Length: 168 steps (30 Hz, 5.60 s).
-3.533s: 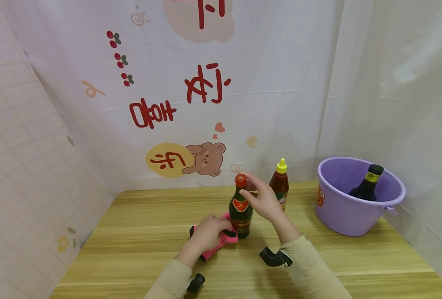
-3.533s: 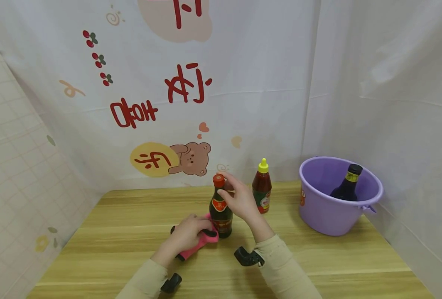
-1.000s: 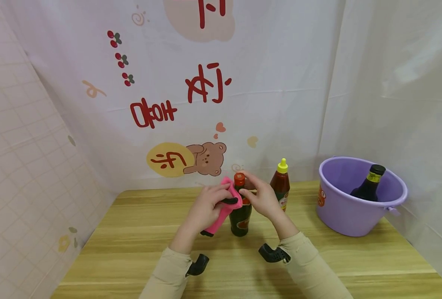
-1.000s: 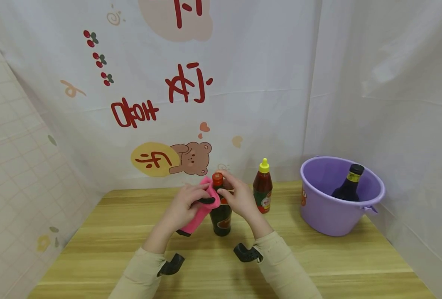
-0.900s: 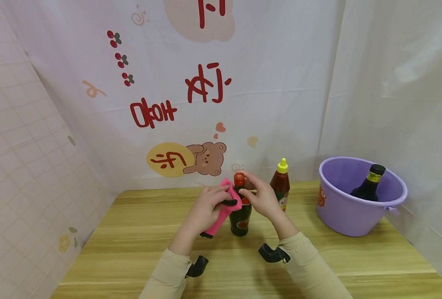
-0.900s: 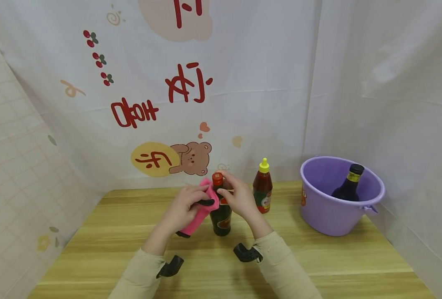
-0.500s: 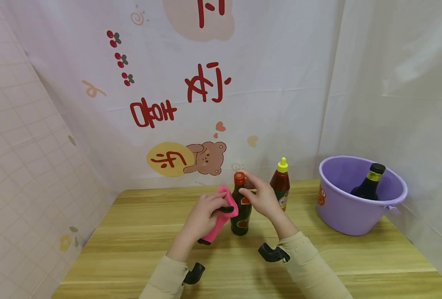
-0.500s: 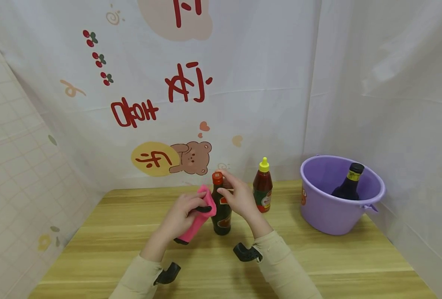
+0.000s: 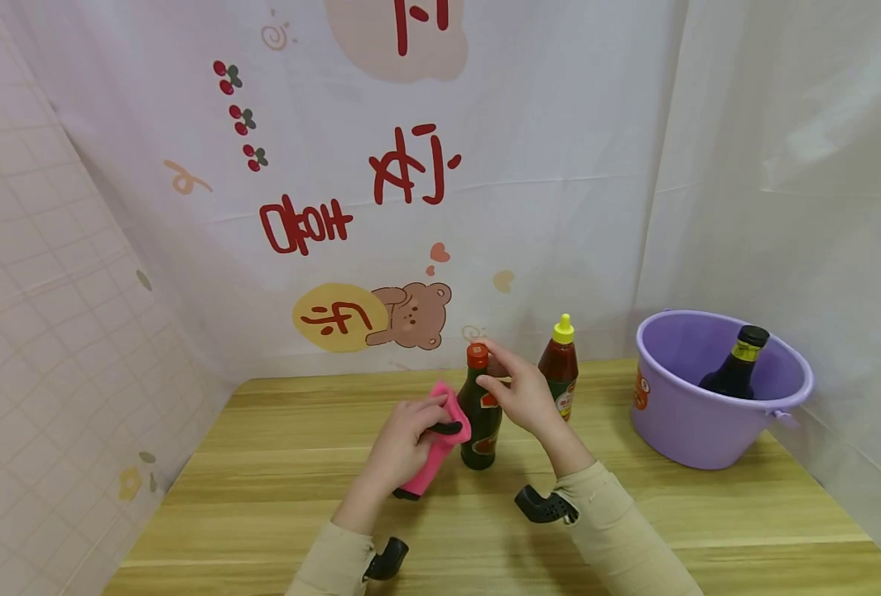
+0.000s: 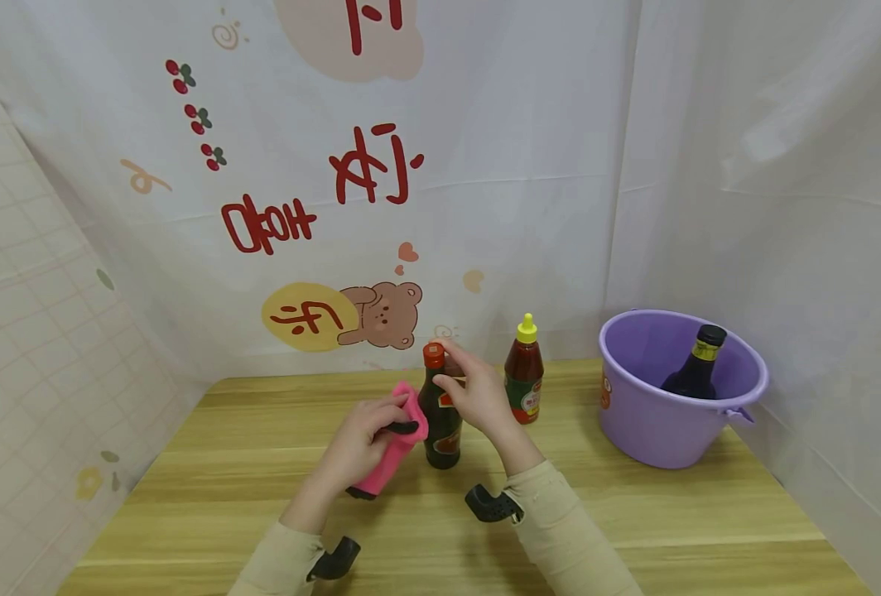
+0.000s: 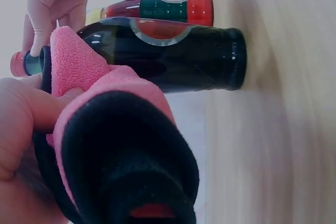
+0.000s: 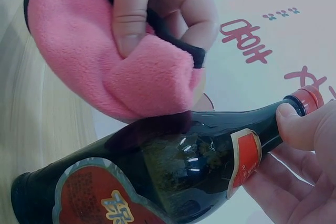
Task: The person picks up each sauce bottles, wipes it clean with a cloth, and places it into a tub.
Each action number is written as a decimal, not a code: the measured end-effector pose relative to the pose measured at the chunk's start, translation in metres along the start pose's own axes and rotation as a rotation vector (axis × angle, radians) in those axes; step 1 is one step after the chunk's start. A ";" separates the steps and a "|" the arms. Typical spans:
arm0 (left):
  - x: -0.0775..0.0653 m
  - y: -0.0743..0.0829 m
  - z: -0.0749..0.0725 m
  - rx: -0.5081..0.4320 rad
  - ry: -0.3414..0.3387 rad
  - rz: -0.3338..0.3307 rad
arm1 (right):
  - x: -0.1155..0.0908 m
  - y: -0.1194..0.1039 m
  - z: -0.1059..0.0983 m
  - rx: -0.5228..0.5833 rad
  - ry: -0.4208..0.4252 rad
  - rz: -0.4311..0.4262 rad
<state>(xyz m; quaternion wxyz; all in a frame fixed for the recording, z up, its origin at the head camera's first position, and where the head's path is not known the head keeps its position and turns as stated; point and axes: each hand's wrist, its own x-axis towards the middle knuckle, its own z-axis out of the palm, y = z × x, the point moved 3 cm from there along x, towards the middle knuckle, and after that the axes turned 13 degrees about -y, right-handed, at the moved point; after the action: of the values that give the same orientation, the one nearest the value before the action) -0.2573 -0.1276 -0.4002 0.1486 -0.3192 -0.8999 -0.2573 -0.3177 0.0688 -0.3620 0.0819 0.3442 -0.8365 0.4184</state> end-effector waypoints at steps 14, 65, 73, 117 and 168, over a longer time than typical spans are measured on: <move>-0.008 -0.007 0.020 -0.005 -0.024 0.018 | 0.000 0.000 0.000 0.009 -0.004 0.012; 0.029 0.015 -0.044 0.046 0.102 0.002 | 0.000 0.001 0.001 -0.033 0.020 0.004; 0.038 0.026 -0.039 0.013 0.088 0.043 | 0.000 0.002 0.002 -0.048 0.028 0.014; 0.002 0.006 -0.003 0.014 -0.061 -0.027 | -0.001 0.001 0.001 -0.020 0.013 0.024; -0.021 -0.017 0.030 0.146 -0.266 -0.004 | -0.007 -0.010 0.013 -0.163 0.169 0.031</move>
<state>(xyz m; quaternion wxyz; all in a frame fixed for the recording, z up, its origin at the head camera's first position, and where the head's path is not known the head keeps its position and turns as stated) -0.2555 -0.1330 -0.4401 0.0503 -0.3369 -0.9287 -0.1468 -0.3040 0.0586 -0.3666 0.1733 0.2871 -0.8630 0.3779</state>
